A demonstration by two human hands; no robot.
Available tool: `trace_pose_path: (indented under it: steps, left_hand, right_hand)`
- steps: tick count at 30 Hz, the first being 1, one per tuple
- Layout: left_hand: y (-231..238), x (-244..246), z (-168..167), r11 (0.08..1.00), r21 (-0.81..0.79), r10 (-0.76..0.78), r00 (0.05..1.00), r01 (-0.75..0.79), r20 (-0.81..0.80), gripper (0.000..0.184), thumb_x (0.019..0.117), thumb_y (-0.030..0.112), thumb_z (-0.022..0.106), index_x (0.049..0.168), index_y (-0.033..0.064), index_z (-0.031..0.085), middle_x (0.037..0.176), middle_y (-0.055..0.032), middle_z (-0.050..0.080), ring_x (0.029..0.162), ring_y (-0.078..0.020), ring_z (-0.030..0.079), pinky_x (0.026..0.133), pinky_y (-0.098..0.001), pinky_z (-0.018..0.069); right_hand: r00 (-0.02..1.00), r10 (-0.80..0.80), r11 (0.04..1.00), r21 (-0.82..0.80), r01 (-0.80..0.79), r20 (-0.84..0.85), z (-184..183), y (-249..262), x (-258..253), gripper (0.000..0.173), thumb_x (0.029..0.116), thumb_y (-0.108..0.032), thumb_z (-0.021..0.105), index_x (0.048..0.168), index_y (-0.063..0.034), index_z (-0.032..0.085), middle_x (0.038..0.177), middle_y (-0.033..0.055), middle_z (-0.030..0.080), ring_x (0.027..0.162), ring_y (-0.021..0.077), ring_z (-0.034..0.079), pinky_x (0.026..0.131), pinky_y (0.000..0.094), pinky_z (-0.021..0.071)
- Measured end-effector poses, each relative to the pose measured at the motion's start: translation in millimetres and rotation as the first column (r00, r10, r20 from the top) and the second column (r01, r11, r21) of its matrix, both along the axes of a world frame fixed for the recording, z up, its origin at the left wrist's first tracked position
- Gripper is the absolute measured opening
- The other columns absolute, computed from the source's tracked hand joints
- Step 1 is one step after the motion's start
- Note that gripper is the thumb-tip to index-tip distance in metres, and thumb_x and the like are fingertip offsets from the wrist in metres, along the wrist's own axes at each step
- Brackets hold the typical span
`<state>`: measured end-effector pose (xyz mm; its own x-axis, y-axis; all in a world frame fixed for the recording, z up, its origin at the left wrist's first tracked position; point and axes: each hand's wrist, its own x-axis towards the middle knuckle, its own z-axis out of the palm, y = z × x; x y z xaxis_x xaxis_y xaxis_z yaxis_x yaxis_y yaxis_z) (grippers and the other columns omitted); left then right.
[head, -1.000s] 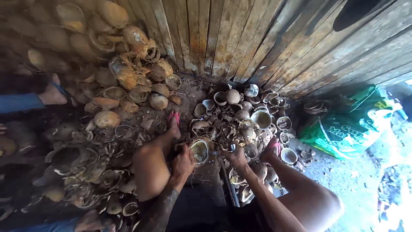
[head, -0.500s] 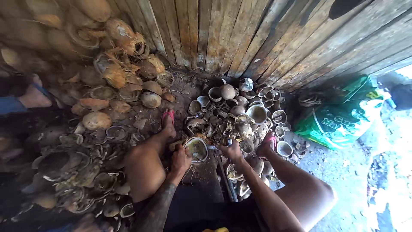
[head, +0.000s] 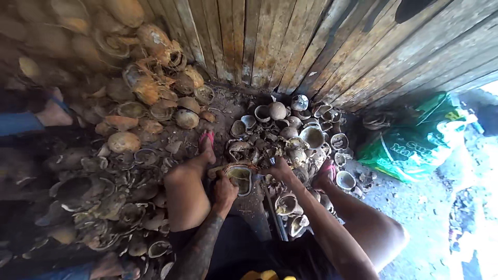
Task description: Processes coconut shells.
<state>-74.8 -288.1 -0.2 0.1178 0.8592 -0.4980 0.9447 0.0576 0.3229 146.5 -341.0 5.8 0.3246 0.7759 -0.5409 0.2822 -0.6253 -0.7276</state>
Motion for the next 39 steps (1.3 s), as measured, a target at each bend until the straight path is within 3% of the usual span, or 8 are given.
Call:
trace_pose_path:
  steps: [4,10,13,17,21,29,35,39]
  left_hand:
    - [-2.5,1.5,0.9,1.0,0.006,0.018,1.0,-0.018,0.007,0.061,0.0969,0.023,0.062,0.148,0.0021,0.038,0.116,-0.022,0.069,0.108,-0.0373,0.07,0.092,-0.0526,0.056]
    - [-13.2,3.8,0.9,0.999,0.012,0.039,0.999,-0.039,-0.008,0.06,0.1016,0.029,0.057,0.148,-0.0022,0.037,0.112,-0.0236,0.07,0.106,-0.0382,0.071,0.091,-0.0524,0.0568]
    - [-2.6,3.7,0.1,1.0,-0.005,0.029,0.999,-0.029,-0.023,0.062,0.0999,0.029,0.059,0.148,-0.0026,0.036,0.111,-0.0228,0.07,0.106,-0.0374,0.071,0.091,-0.0516,0.0567]
    - [-5.1,3.4,-3.4,1.0,-0.004,0.008,1.0,-0.008,0.016,0.062,0.0983,0.028,0.059,0.147,-0.0042,0.037,0.111,-0.0228,0.07,0.106,-0.0372,0.07,0.092,-0.0528,0.0559]
    - [0.5,-7.2,7.3,0.996,-0.079,-0.04,0.999,0.042,0.035,0.061,0.1005,0.029,0.06,0.147,-0.0033,0.037,0.12,-0.025,0.067,0.114,-0.0378,0.067,0.098,-0.0526,0.053]
    - [-16.7,-9.1,-3.7,0.998,0.033,0.055,0.996,-0.058,0.072,0.051,0.1056,0.029,0.049,0.144,-0.004,0.045,0.118,-0.0256,0.068,0.109,-0.0402,0.069,0.094,-0.0552,0.0544]
    - [-7.2,-0.3,-4.7,1.0,-0.006,0.024,1.0,-0.024,-0.013,0.052,0.0993,0.022,0.058,0.143,-0.0033,0.044,0.114,-0.0239,0.069,0.107,-0.0378,0.07,0.092,-0.0526,0.0556]
    - [-7.4,-9.2,-7.8,1.0,0.003,0.003,1.0,-0.003,0.021,0.051,0.1034,0.027,0.054,0.145,-0.0021,0.044,0.122,-0.0242,0.067,0.115,-0.0382,0.067,0.099,-0.0533,0.0525]
  right_hand:
    - [0.985,-0.169,0.974,0.153,0.164,0.02,4.3,-47.8,-33.1,0.054,0.0749,-0.024,0.088,0.117,0.0007,0.064,0.095,0.0125,0.068,0.083,0.0219,0.067,0.08,0.044,0.0577]
    - [0.601,-0.746,0.553,0.237,0.799,-0.287,8.0,-86.7,-131.9,0.032,0.0787,0.001,0.082,0.101,0.0025,0.059,0.071,0.0094,0.059,0.051,0.0155,0.055,0.047,0.0323,0.0512]
    - [0.69,-0.703,0.63,0.299,0.717,-0.173,-10.2,-59.7,-101.7,0.03,0.0706,-0.003,0.085,0.089,-0.0013,0.061,0.065,0.0028,0.056,0.053,0.0116,0.053,0.051,0.0312,0.0499]
    - [0.944,-0.305,0.867,0.373,0.331,-0.13,-41.4,-35.3,-14.0,0.041,0.0699,-0.01,0.086,0.101,0.0012,0.062,0.077,0.0021,0.061,0.066,0.0087,0.059,0.064,0.0281,0.0551]
    - [0.98,-0.18,0.929,0.311,0.199,-0.089,-24.3,-23.5,-2.5,0.045,0.0715,-0.012,0.087,0.107,0.0016,0.062,0.085,0.0058,0.065,0.073,0.0116,0.063,0.071,0.0315,0.0568]
    - [0.469,-0.796,0.484,0.064,0.873,-0.381,-11.5,-97.1,-140.2,0.025,0.0853,-0.002,0.08,0.094,0.0016,0.057,0.065,0.0077,0.055,0.044,0.0139,0.047,0.041,0.0314,0.0461]
    - [0.905,-0.367,0.853,0.31,0.419,-0.214,-50.9,-55.6,-34.4,0.036,0.0734,-0.012,0.085,0.096,-0.0003,0.06,0.073,0.0018,0.058,0.06,0.0103,0.057,0.058,0.0301,0.0538]
    - [0.955,-0.229,0.907,0.313,0.28,-0.191,-46.3,-39.0,-12.5,0.049,0.0717,-0.015,0.088,0.109,0.0014,0.061,0.083,0.0052,0.063,0.069,0.0123,0.061,0.066,0.0317,0.0558]
